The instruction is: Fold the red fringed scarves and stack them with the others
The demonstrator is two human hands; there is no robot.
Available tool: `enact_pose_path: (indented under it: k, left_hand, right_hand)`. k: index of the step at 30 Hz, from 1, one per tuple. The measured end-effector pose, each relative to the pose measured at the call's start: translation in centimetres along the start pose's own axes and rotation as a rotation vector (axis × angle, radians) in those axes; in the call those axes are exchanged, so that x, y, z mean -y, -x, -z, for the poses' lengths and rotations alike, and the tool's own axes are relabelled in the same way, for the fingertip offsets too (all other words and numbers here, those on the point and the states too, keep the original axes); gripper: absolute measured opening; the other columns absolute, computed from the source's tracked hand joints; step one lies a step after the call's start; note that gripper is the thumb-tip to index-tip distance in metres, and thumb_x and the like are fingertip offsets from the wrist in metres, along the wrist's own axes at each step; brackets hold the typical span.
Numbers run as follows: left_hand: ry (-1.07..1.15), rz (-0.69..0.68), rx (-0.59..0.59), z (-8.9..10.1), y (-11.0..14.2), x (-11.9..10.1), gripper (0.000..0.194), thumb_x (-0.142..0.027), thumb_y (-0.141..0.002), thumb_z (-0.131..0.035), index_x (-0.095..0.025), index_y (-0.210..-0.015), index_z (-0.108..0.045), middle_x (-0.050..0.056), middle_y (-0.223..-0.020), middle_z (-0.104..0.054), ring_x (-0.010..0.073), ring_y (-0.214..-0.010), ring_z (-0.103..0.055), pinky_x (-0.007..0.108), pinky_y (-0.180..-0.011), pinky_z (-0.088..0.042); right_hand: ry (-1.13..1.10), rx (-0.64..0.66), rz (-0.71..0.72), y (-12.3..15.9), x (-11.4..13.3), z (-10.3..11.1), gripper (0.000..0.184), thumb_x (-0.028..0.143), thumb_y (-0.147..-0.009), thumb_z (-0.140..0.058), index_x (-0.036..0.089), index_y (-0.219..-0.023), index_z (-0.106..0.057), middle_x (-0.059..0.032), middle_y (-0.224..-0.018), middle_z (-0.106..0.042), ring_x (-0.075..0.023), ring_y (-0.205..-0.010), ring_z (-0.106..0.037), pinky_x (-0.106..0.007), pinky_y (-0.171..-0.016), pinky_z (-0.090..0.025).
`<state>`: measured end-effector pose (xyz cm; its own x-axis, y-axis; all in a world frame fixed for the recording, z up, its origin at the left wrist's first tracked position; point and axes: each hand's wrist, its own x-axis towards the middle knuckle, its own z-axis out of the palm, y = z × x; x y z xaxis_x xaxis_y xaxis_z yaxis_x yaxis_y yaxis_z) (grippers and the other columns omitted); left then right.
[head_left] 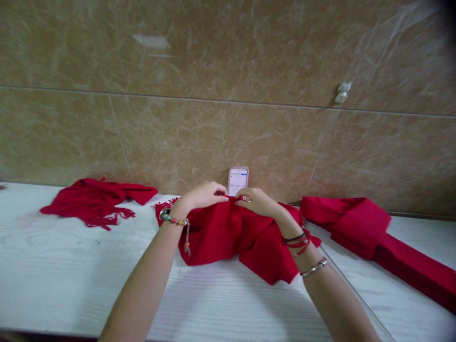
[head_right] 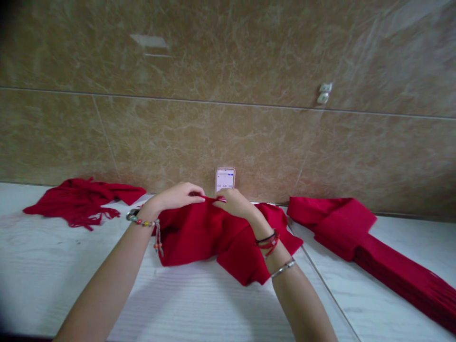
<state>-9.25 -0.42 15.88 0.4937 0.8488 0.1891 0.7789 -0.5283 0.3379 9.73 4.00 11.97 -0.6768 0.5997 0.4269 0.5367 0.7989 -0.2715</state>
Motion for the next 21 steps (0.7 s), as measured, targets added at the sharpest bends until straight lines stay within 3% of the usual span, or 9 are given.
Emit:
enact_pose_path:
  k: [3,10,14,18,21]
  left_hand:
    - [-0.020,0.040,0.067,-0.1,-0.1,1.0,0.020,-0.027,-0.077,-0.049,-0.016,-0.082,-0.065,0.001,-0.080,-0.067,0.0125,-0.071,-0.056,0.019,-0.064,-0.038]
    - [-0.112,0.126,0.146,-1.1,-0.7,3.7,0.022,-0.021,-0.073,-0.051,-0.017,-0.088,-0.067,0.003,-0.088,-0.069,0.0130,-0.071,-0.057,0.019,-0.063,-0.039]
    - [-0.171,0.212,0.194,-2.0,-0.9,4.5,0.023,-0.017,-0.070,-0.051,-0.021,-0.085,-0.069,0.000,-0.082,-0.070,0.0117,-0.068,-0.058,0.018,-0.061,-0.039]
    - [-0.203,0.254,0.186,-2.7,-1.2,5.2,0.022,-0.014,-0.069,-0.051,-0.021,-0.079,-0.069,0.001,-0.079,-0.070,0.0120,-0.068,-0.059,0.018,-0.059,-0.039]
    - [-0.208,0.266,0.162,-2.7,-1.3,5.3,0.022,-0.013,-0.068,-0.051,-0.020,-0.078,-0.069,0.001,-0.077,-0.069,0.0126,-0.068,-0.059,0.018,-0.059,-0.039]
  right_hand:
    - [0.032,-0.034,-0.045,0.3,-0.2,1.0,0.015,0.024,-0.080,-0.053,0.017,-0.075,-0.065,-0.0025,-0.072,-0.067,-0.0142,-0.064,-0.058,-0.025,-0.061,-0.042]
    - [0.016,-0.128,-0.104,1.5,-1.4,3.7,0.018,0.030,-0.079,-0.052,0.019,-0.074,-0.066,-0.0019,-0.073,-0.068,-0.0152,-0.066,-0.058,-0.026,-0.063,-0.042]
    - [0.034,-0.155,-0.183,2.6,-2.5,5.4,0.021,0.034,-0.077,-0.052,0.019,-0.071,-0.066,-0.0015,-0.069,-0.067,-0.0151,-0.062,-0.058,-0.026,-0.059,-0.041]
    - [0.133,-0.005,-0.270,4.1,-3.7,7.2,0.026,0.038,-0.076,-0.052,0.019,-0.062,-0.064,0.0006,-0.055,-0.061,-0.0136,-0.052,-0.054,-0.025,-0.051,-0.039]
    - [0.215,0.162,-0.323,4.6,-4.2,7.8,0.025,0.034,-0.077,-0.052,0.018,-0.065,-0.066,-0.0013,-0.059,-0.064,-0.0148,-0.055,-0.057,-0.025,-0.053,-0.041]
